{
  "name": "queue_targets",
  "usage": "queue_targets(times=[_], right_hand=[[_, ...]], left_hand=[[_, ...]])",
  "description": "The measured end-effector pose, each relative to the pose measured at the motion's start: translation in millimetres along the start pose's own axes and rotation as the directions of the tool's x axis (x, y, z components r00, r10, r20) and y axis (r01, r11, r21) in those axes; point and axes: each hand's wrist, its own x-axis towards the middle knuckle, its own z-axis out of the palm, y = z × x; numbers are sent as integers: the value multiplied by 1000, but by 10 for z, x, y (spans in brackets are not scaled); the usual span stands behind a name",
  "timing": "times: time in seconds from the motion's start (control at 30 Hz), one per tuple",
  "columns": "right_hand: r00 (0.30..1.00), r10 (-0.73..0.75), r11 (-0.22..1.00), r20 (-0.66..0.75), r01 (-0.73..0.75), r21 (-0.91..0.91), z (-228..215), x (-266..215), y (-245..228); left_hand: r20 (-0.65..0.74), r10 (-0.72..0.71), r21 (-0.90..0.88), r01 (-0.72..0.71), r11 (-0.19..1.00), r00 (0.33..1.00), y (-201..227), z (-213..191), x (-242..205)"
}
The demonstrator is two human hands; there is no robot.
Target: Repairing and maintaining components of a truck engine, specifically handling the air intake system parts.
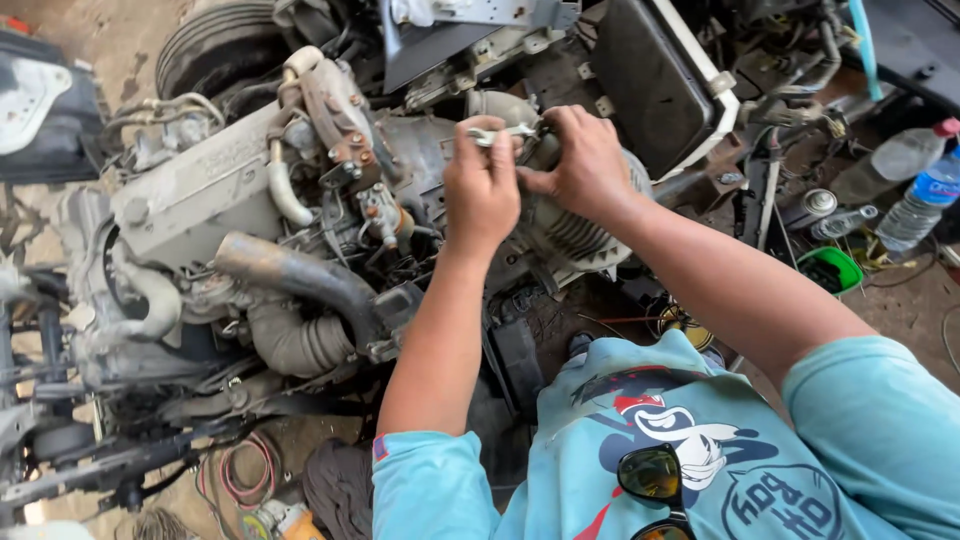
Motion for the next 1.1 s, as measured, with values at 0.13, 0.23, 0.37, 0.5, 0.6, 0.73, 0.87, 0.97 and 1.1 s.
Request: queue_targets(times=[0.13,0.23,0.37,0.5,0.6,0.73,0.87,0.97,1.1], right_hand=[[1000,-5,1000,2,5,10,-26,-12,-13],[1000,-26,1000,3,26,10,-26,-5,-24],[999,-16,999,50,18,-34,21,7,7],[997,-28,999,66,30,-36,57,-1,18],[998,-41,999,57,42,-21,78,-7,-10],[994,-64,994,93,72,-80,30,23,-97],[994,-46,998,104,51,-44,13,19,-186],[992,-48,998,117,54,-42,-2,2,-216],[992,-73,997,107,76,-25,26,-9,-229]], left_hand=[[-16,154,132,-151,980,988,31,99,-27],[28,203,215,-204,955,979,13,142,-31],[105,300,309,-318,896,948,19,182,-41],[126,362,369,-382,847,924,77,181,-7],[93,242,350,-259,900,966,69,184,41],[91,159,412,-183,892,983,26,190,147],[-18,-51,371,54,927,999,-84,128,466],[-3,-521,115,518,848,854,-89,-65,769],[162,-680,-82,696,713,715,-1,-208,771]])
